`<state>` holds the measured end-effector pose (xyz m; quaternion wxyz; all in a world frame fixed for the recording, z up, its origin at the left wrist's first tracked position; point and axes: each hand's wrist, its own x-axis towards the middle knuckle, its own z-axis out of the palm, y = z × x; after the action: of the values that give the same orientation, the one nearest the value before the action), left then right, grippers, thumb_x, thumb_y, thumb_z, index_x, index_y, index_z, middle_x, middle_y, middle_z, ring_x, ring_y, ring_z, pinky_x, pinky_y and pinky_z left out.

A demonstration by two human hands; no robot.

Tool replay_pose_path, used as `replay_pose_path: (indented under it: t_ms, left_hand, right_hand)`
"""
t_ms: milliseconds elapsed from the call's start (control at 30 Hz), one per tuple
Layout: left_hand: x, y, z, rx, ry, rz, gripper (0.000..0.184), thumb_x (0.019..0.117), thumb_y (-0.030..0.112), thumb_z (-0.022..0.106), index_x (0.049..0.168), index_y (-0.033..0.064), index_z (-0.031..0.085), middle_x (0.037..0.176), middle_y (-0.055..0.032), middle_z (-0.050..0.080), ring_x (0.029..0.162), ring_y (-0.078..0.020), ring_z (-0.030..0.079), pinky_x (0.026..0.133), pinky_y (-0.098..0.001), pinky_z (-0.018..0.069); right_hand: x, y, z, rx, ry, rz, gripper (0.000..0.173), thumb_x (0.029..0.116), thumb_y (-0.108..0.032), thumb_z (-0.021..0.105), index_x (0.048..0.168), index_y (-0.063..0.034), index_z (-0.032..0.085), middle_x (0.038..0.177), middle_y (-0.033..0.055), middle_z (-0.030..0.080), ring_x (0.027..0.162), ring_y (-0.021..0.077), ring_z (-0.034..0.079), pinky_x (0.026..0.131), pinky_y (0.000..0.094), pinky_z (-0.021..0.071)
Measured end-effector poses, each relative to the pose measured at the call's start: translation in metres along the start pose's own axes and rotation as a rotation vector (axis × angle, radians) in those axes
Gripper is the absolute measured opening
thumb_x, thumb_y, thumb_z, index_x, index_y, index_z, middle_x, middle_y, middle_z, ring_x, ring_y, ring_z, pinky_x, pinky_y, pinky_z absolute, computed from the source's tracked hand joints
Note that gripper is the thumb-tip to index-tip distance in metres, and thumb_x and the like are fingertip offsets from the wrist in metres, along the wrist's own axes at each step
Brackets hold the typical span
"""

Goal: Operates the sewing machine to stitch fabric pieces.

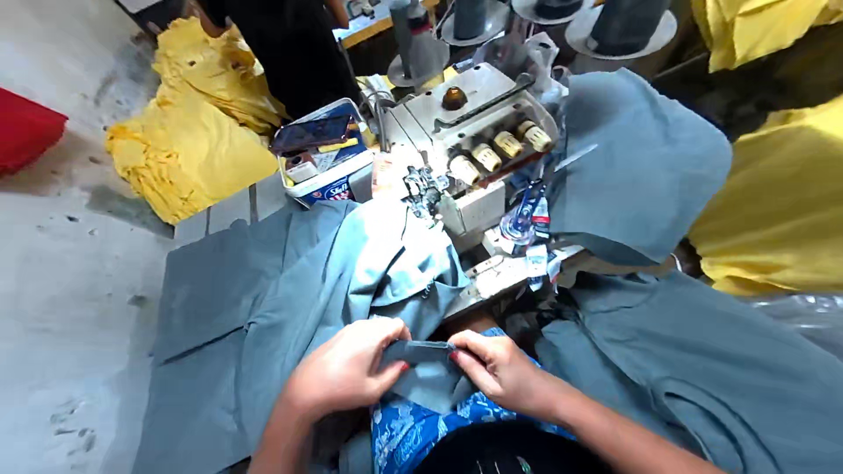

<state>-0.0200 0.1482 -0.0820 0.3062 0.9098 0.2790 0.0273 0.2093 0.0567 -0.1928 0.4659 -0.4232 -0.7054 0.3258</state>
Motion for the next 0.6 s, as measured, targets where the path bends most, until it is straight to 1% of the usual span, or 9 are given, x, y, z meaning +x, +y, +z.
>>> replay_pose_path:
  t_ms: [67,133,200,267,333,367,467,533,600]
  left_hand:
    - [0.011,-0.002,-0.014,0.081,0.136,0.036,0.016,0.0906,0.012,0.069,0.101,-0.0007,0.070,0.090,-0.0144,0.070,0.085,-0.0265,0.069,0.080,-0.0427,0.0570]
    - [0.029,-0.008,-0.021,0.164,0.340,0.034,0.013,0.0924,0.014,0.064,0.094,0.0027,0.072,0.086,-0.0091,0.069,0.083,-0.0178,0.068,0.078,-0.0336,0.0561]
    - [0.052,-0.017,-0.026,0.222,0.536,0.033,0.014,0.0905,0.014,0.065,0.087,0.0019,0.072,0.082,-0.0076,0.066,0.080,-0.0151,0.064,0.074,-0.0294,0.0536]
    - [0.075,-0.023,-0.029,0.252,0.649,-0.002,0.016,0.0928,0.015,0.067,0.091,-0.0005,0.071,0.087,-0.0110,0.067,0.084,-0.0188,0.065,0.078,-0.0324,0.0543]
    - [0.096,-0.025,-0.028,0.233,0.692,-0.088,0.017,0.0939,0.013,0.068,0.093,-0.0035,0.072,0.089,-0.0177,0.069,0.086,-0.0288,0.068,0.079,-0.0443,0.0554]
    - [0.103,-0.029,-0.026,0.195,0.681,-0.138,0.017,0.0948,0.013,0.068,0.094,-0.0036,0.072,0.092,-0.0190,0.068,0.087,-0.0306,0.068,0.079,-0.0466,0.0549]
    - [0.113,-0.053,-0.017,0.109,0.654,-0.135,0.018,0.0961,0.015,0.068,0.099,-0.0024,0.069,0.104,-0.0183,0.067,0.096,-0.0270,0.067,0.086,-0.0427,0.0545]
    - [0.112,-0.063,-0.016,0.088,0.632,-0.058,0.015,0.0957,0.014,0.065,0.096,0.0001,0.070,0.111,-0.0167,0.067,0.100,-0.0223,0.067,0.088,-0.0359,0.0545]
    - [0.110,-0.063,-0.016,0.084,0.595,-0.055,0.017,0.0964,0.016,0.064,0.091,0.0005,0.069,0.112,-0.0168,0.067,0.099,-0.0214,0.067,0.086,-0.0349,0.0546]
  right_hand:
    - [0.012,0.000,0.007,0.096,0.086,0.088,0.021,0.1007,-0.008,0.051,0.106,0.0046,0.067,0.076,0.0081,0.068,0.065,0.0049,0.063,0.064,0.0184,0.0530]
    - [0.031,-0.003,0.008,0.181,0.206,0.144,0.021,0.0999,-0.006,0.051,0.107,0.0065,0.066,0.074,0.0038,0.067,0.064,-0.0003,0.062,0.063,0.0166,0.0531]
    - [0.053,0.002,0.007,0.152,0.368,0.120,0.018,0.0980,-0.005,0.055,0.103,0.0061,0.068,0.084,0.0029,0.070,0.077,-0.0035,0.065,0.072,0.0138,0.0544]
    - [0.072,0.016,0.008,0.032,0.528,0.049,0.016,0.0951,-0.010,0.063,0.094,0.0022,0.073,0.095,0.0071,0.066,0.096,0.0036,0.061,0.087,0.0163,0.0503]
    - [0.087,0.032,0.008,-0.046,0.625,0.034,0.015,0.0918,-0.013,0.068,0.088,-0.0011,0.075,0.100,0.0097,0.062,0.101,0.0101,0.057,0.091,0.0201,0.0473]
    - [0.092,0.038,0.007,-0.036,0.638,0.052,0.014,0.0910,-0.013,0.069,0.088,-0.0016,0.075,0.100,0.0088,0.060,0.101,0.0088,0.056,0.090,0.0189,0.0471]
    - [0.096,0.041,0.006,0.114,0.607,0.108,0.011,0.0910,-0.008,0.069,0.090,0.0010,0.076,0.097,0.0038,0.059,0.091,-0.0009,0.058,0.081,0.0107,0.0508]
    - [0.094,0.037,0.004,0.189,0.575,0.131,0.011,0.0916,-0.006,0.069,0.092,0.0022,0.076,0.094,0.0028,0.063,0.086,-0.0026,0.061,0.078,0.0104,0.0525]
    - [0.089,0.031,0.003,0.227,0.540,0.165,0.011,0.0924,-0.005,0.067,0.092,0.0024,0.075,0.092,0.0017,0.065,0.080,-0.0047,0.061,0.074,0.0095,0.0526]
